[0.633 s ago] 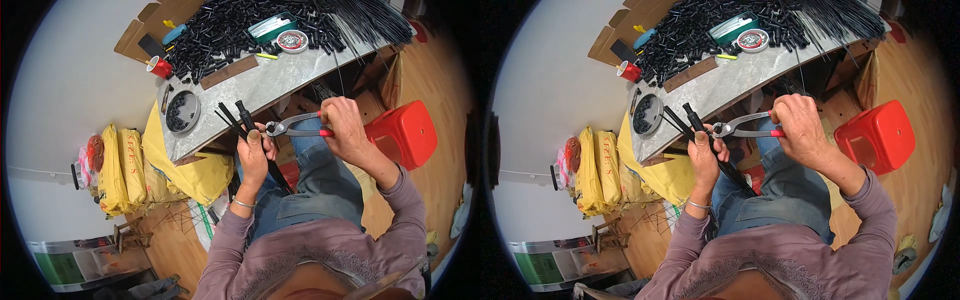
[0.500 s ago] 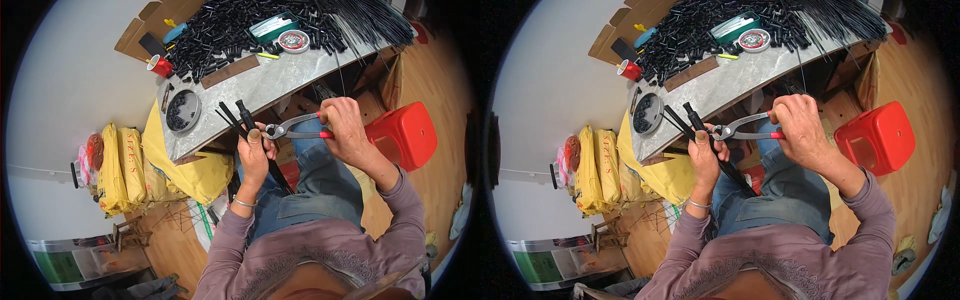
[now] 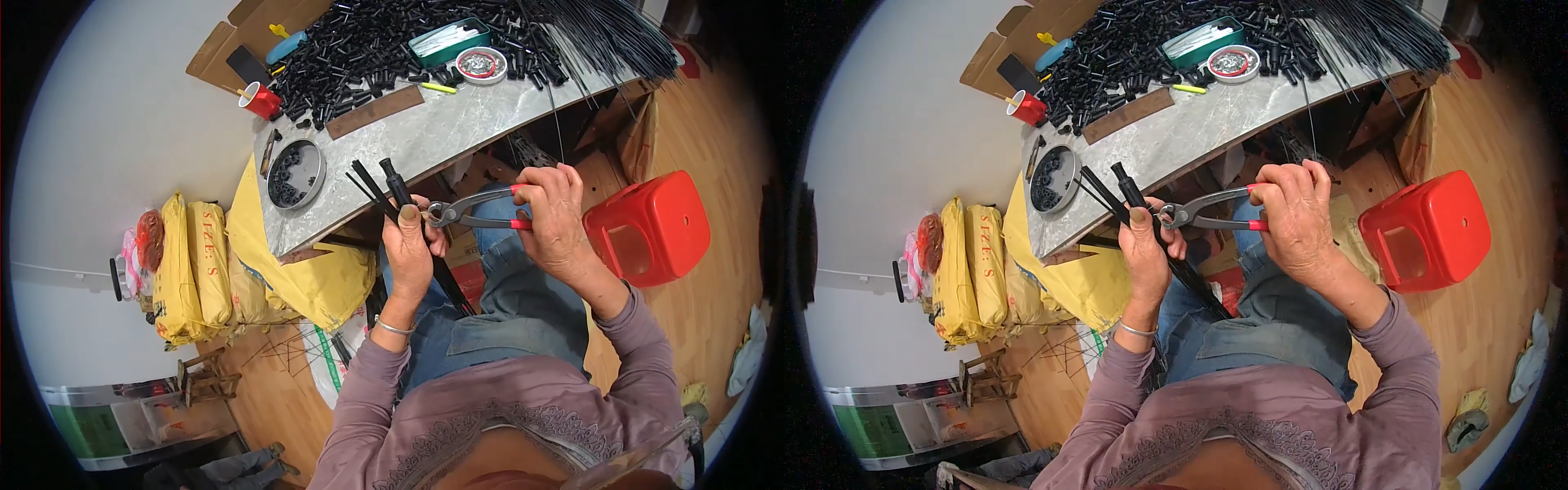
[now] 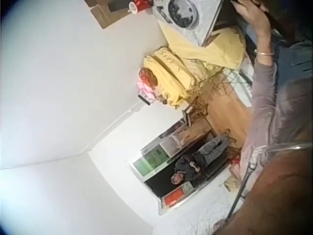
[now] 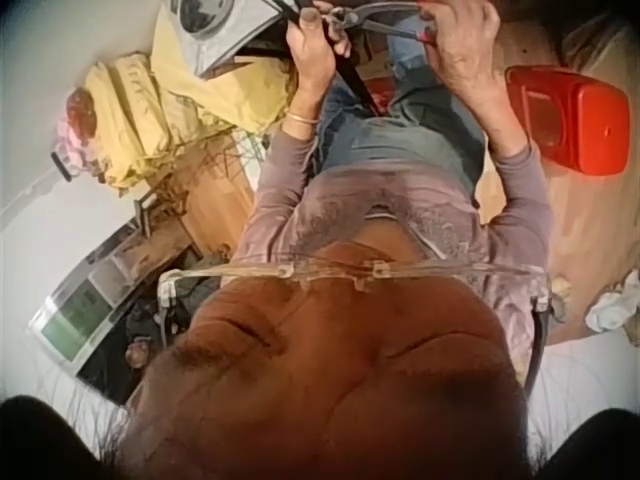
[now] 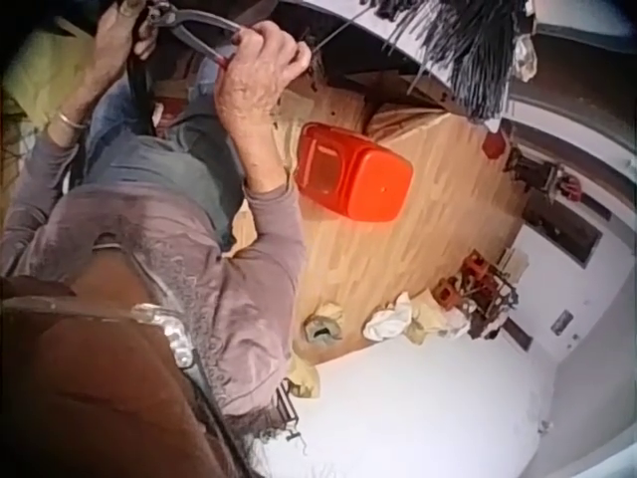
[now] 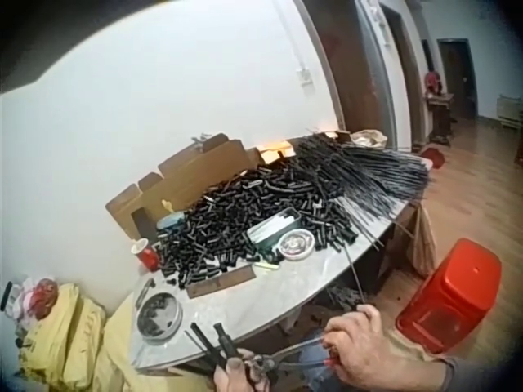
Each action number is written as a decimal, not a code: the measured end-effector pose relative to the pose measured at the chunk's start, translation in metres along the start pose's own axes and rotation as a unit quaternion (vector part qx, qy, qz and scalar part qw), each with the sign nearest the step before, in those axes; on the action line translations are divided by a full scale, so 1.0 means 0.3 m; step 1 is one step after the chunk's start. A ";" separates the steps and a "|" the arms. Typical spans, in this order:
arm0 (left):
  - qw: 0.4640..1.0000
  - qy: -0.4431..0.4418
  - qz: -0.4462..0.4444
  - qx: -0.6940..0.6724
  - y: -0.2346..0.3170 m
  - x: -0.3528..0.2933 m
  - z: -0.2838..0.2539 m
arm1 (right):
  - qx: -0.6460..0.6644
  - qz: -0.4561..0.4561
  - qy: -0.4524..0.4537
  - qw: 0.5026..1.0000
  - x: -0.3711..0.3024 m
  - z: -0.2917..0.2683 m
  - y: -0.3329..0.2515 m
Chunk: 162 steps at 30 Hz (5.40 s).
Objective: The recorder is assembling bundles of plastic strips, securing them with cable ties using a tensioning and cutting tool at a workstation.
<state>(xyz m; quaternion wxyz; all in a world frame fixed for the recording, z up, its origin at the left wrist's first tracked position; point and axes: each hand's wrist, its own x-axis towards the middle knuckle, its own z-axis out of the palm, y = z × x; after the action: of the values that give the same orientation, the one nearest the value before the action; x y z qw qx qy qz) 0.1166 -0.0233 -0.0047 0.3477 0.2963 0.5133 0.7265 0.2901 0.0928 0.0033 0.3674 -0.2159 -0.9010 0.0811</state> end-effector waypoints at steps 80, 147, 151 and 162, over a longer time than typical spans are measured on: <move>0.993 -0.086 -0.074 -0.026 0.026 -0.019 0.006 | 0.599 0.449 -0.538 0.388 -0.005 -0.152 -0.071; 0.997 0.012 -0.071 -0.038 -0.011 0.029 0.027 | 0.092 0.154 -0.046 0.983 -0.120 -0.005 -0.160; 0.997 0.019 -0.068 -0.026 -0.020 0.030 0.026 | 0.119 0.201 -0.034 0.972 -0.147 0.036 -0.188; 0.997 0.015 -0.071 0.000 -0.013 0.028 0.017 | 0.210 0.143 -0.134 0.958 -0.131 0.010 -0.079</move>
<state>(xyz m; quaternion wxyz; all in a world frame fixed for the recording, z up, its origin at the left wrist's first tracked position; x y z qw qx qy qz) 0.1166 -0.0128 -0.0063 0.3906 0.2482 0.5381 0.7045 0.3052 0.0541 -0.0162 0.2649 -0.2478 -0.8643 0.3484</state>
